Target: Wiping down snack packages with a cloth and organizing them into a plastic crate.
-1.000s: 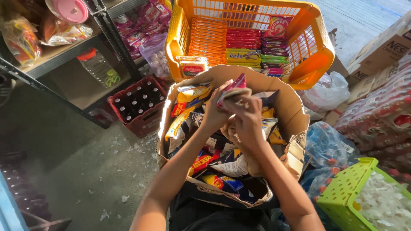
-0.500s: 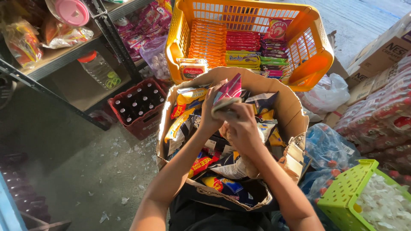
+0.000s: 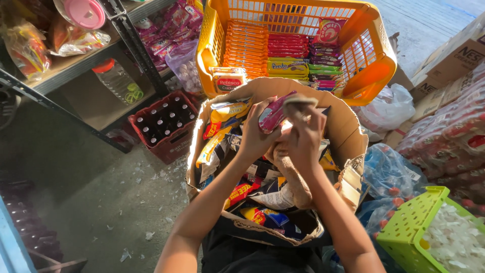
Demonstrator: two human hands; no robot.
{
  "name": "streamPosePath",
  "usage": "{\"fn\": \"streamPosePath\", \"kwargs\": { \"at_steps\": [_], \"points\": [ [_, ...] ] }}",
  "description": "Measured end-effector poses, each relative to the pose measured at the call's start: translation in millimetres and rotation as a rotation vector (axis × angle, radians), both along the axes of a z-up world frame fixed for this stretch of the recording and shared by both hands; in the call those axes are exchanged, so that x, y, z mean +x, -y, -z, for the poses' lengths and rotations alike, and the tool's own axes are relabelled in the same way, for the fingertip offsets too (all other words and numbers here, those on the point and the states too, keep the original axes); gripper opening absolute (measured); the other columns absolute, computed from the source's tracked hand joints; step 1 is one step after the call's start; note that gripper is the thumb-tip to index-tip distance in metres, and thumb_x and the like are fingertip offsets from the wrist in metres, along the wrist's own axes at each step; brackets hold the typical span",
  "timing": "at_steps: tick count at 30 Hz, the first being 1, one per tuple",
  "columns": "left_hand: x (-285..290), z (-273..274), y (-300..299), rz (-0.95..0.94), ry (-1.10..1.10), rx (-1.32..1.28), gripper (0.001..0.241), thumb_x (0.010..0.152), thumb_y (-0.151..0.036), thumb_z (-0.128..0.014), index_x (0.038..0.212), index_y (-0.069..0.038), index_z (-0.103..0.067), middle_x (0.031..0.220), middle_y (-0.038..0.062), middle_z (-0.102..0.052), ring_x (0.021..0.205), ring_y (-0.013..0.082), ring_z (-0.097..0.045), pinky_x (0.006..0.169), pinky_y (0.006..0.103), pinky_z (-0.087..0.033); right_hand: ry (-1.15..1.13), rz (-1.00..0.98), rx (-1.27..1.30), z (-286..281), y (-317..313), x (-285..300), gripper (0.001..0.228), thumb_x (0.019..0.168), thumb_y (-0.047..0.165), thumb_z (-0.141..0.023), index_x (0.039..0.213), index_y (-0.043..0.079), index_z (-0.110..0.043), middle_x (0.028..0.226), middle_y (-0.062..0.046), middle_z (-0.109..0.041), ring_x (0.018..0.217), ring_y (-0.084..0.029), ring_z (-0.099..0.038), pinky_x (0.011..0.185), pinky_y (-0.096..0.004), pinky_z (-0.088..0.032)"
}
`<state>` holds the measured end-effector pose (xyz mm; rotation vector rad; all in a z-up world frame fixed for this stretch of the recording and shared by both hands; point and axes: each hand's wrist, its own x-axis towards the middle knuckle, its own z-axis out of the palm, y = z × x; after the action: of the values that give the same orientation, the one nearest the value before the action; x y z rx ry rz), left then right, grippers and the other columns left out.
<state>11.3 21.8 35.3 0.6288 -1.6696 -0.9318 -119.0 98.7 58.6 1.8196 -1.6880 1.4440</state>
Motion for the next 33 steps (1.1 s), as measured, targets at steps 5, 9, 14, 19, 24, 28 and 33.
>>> {"fn": "streamPosePath", "kwargs": {
  "at_steps": [5,9,14,19,24,28,33],
  "points": [
    [2,-1,0,-0.099,0.016,-0.067,0.066,0.079,-0.007,-0.076,0.142,-0.009,-0.057,0.132,0.014,-0.063,0.126,0.0298,-0.064,0.105,0.0394,-0.053,-0.122,-0.157,0.004,-5,-9,22,0.053,0.077,-0.009,-0.061,0.123,0.014,-0.075,0.13,-0.013,-0.06,0.124,-0.035,-0.051,0.108,-0.045,-0.044],
    [5,-11,-9,-0.031,0.039,-0.05,0.068,0.076,-0.015,-0.088,0.137,-0.01,-0.058,0.127,0.013,-0.064,0.119,0.0271,-0.066,0.101,0.0374,-0.054,0.016,-0.003,0.003,9,7,-4,0.051,0.079,-0.01,-0.061,0.124,0.01,-0.074,0.132,-0.017,-0.06,0.123,-0.038,-0.05,0.105,-0.04,-0.045],
    [-4,10,-1,0.31,-0.383,0.171,0.065,0.077,0.002,-0.071,0.14,-0.007,-0.057,0.134,0.011,-0.062,0.124,0.0241,-0.063,0.106,0.0398,-0.052,0.468,-0.196,-0.108,36,24,-30,0.05,0.093,-0.012,-0.046,0.138,0.005,-0.063,0.142,-0.013,-0.06,0.131,-0.027,-0.059,0.114,-0.036,-0.047],
    [-17,71,33,0.576,-0.951,0.503,0.041,0.098,0.009,-0.069,0.137,0.005,-0.055,0.128,0.016,-0.066,0.121,0.0272,-0.064,0.102,0.0452,-0.052,0.927,-0.375,-0.17,59,35,-43,0.044,0.106,-0.006,-0.047,0.15,-0.005,-0.05,0.148,-0.011,-0.058,0.141,-0.02,-0.053,0.121,-0.034,-0.038],
    [-21,50,20,0.483,-0.913,0.533,0.063,0.09,0.008,-0.072,0.147,-0.002,-0.049,0.133,0.011,-0.064,0.126,0.022,-0.06,0.112,0.0391,-0.046,1.459,-0.965,0.107,50,30,-24,0.052,0.102,0.01,-0.059,0.151,0.004,-0.043,0.138,-0.008,-0.061,0.127,-0.02,-0.06,0.108,-0.035,-0.05],
    [-7,22,12,0.668,-0.783,0.51,0.07,0.085,0.01,-0.072,0.149,-0.004,-0.047,0.141,0.01,-0.061,0.133,0.0208,-0.058,0.116,0.0375,-0.044,1.46,-0.987,0.101,43,30,-38,0.044,0.105,0.014,-0.061,0.145,0.003,-0.046,0.13,-0.011,-0.064,0.114,-0.021,-0.066,0.098,-0.037,-0.057],
    [7,6,19,0.836,-0.455,0.596,0.079,0.081,0.0,-0.072,0.155,-0.007,-0.046,0.156,0.004,-0.054,0.142,0.0156,-0.053,0.121,0.032,-0.041,1.347,-0.828,0.02,47,30,-67,0.038,0.107,0.008,-0.068,0.14,0.001,-0.05,0.122,-0.011,-0.067,0.103,-0.019,-0.068,0.089,-0.033,-0.058]
  ]
}}
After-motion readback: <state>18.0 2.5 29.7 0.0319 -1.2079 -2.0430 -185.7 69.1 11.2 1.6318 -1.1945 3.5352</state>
